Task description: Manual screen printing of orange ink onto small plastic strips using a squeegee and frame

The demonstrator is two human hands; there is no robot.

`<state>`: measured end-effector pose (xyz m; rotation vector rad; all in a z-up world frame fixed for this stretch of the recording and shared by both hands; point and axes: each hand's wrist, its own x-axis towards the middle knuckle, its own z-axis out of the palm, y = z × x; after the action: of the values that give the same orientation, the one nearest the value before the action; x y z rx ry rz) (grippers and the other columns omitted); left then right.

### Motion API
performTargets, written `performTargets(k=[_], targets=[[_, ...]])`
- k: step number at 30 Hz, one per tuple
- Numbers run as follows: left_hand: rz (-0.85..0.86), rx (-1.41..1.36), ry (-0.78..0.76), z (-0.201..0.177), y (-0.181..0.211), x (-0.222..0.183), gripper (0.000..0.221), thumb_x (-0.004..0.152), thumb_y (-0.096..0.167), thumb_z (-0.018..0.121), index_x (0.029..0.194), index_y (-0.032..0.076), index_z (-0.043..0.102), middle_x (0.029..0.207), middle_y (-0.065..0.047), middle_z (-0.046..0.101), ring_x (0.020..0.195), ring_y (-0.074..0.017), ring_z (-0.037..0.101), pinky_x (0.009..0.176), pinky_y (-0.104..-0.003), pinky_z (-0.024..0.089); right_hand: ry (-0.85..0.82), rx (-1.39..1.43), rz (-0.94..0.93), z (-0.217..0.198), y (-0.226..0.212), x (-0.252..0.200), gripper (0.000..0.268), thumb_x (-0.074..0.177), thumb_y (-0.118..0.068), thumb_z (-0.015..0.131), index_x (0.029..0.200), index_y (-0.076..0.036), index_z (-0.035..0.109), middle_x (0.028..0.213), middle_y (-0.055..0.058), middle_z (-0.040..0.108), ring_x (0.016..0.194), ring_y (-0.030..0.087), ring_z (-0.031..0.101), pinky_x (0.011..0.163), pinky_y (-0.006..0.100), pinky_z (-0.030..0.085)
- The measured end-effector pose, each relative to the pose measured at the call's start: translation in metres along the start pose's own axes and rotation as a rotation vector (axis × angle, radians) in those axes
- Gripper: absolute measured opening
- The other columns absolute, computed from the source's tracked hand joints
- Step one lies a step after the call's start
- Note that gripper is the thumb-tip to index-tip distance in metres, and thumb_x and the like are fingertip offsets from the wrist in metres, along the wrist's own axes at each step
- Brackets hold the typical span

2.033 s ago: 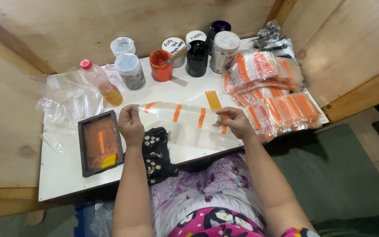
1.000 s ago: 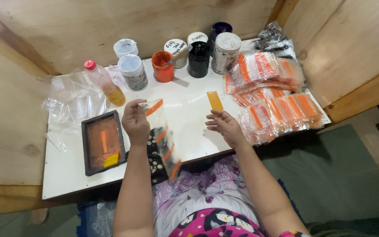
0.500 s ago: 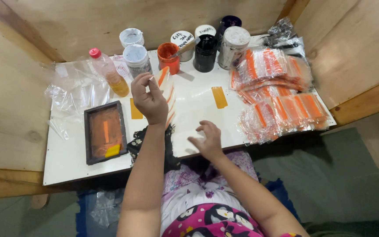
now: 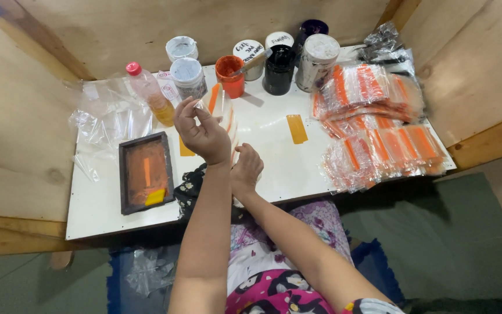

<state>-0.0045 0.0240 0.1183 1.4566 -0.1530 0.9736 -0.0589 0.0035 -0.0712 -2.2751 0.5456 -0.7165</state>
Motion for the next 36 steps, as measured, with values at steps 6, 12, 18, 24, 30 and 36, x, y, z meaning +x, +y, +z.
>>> performTargets(k=[6,12,18,24,30,36], targets=[[0.084,0.094,0.026,-0.027,-0.059,0.014,0.010,0.101,0.004,0.056,0.106,0.003,0.064,0.103,-0.010,0.063,0.088,-0.0197,0.065,0.050,-0.020,0.061,0.035,-0.049,-0.080,-0.017,0.034,0.014,0.012,0.094,-0.040,0.069,0.087,-0.033,0.063,0.099,-0.014,0.061,0.117,0.012,0.053,0.104,0.048,0.023],[0.226,0.265,-0.164,-0.061,-0.069,0.027,0.004,0.100,0.006,0.066,0.098,0.007,0.070,0.092,-0.005,0.068,0.089,-0.0237,0.067,0.080,-0.034,0.056,-0.151,0.040,-0.195,-0.107,0.127,0.069,0.005,0.088,-0.033,0.079,0.090,-0.033,0.075,0.102,-0.013,0.072,0.121,0.013,0.056,0.109,0.049,0.016],[-0.362,0.036,-0.705,-0.049,-0.057,-0.008,0.006,0.090,0.008,0.069,0.086,0.009,0.074,0.061,-0.003,0.060,0.064,-0.0131,0.059,0.066,-0.032,0.053,-0.338,0.453,-0.129,-0.259,0.154,0.115,0.012,0.073,-0.001,0.083,0.080,-0.006,0.075,0.096,0.015,0.075,0.097,0.029,0.069,0.096,0.043,0.045],[-1.167,-0.436,-0.825,0.008,-0.059,-0.089,0.003,0.088,0.006,0.062,0.088,0.003,0.061,0.080,-0.016,0.070,0.067,-0.0296,0.075,0.065,-0.041,0.065,-0.385,0.520,0.232,-0.356,0.179,0.140,0.003,0.076,-0.003,0.071,0.078,-0.001,0.071,0.091,0.017,0.071,0.086,0.019,0.065,0.082,0.030,0.049],[-1.555,-0.447,-0.941,0.060,-0.034,-0.177,0.017,0.089,0.010,0.064,0.101,0.003,0.054,0.092,-0.020,0.062,0.080,-0.0472,0.073,0.073,-0.062,0.060,-0.364,0.315,0.467,-0.431,0.212,0.167,0.009,0.072,-0.004,0.069,0.079,0.000,0.072,0.075,0.013,0.070,0.077,0.018,0.063,0.075,0.028,0.042],[-1.632,-0.340,-0.937,0.101,-0.040,-0.260,0.019,0.090,0.008,0.064,0.104,-0.001,0.054,0.091,-0.023,0.060,0.071,-0.0441,0.074,0.062,-0.056,0.063,-0.370,-0.134,0.676,-0.450,0.285,0.206,0.018,0.059,-0.020,0.074,0.064,-0.003,0.073,0.056,0.015,0.066,0.056,0.027,0.064,0.051,0.038,0.036]])
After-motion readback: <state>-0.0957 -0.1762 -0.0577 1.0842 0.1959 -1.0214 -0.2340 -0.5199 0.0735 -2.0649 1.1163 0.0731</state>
